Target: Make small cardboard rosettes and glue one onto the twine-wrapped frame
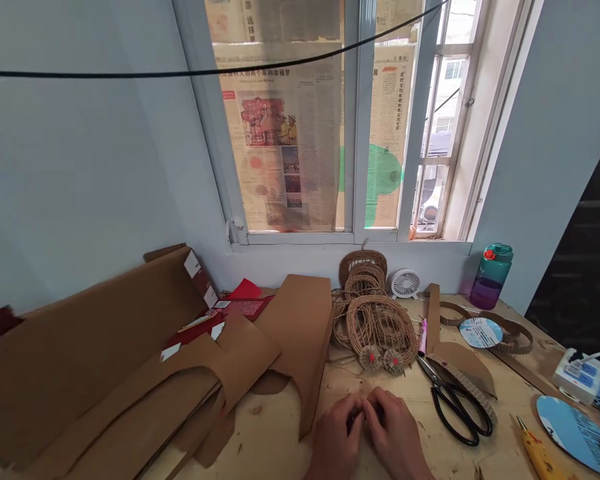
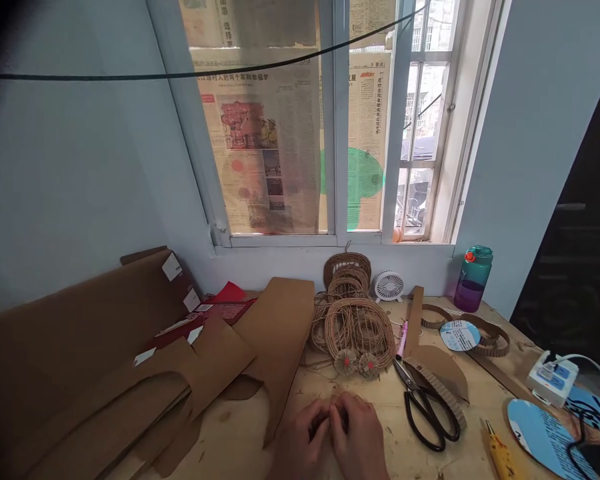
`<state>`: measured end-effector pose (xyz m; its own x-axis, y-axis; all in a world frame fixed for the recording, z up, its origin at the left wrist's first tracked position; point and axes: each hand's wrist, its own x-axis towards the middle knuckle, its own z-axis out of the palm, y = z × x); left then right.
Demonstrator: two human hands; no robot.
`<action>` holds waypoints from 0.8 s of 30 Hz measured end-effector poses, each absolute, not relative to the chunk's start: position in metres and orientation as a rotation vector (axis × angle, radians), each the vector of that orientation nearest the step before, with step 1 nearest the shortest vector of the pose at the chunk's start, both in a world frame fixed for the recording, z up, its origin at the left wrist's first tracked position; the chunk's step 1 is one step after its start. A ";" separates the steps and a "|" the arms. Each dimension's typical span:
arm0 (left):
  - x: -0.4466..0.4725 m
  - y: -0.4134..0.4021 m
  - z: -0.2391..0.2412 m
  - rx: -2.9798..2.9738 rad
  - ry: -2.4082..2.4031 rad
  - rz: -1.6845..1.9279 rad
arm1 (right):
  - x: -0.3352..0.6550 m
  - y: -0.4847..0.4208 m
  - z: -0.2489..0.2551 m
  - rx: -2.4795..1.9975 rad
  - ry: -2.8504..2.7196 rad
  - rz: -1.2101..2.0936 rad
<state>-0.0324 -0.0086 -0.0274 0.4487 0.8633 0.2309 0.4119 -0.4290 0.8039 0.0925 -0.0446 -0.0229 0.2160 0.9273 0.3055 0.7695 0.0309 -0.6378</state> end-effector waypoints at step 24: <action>-0.033 -0.010 -0.020 2.094 1.111 0.843 | 0.095 -0.044 -0.025 -1.784 -1.647 0.251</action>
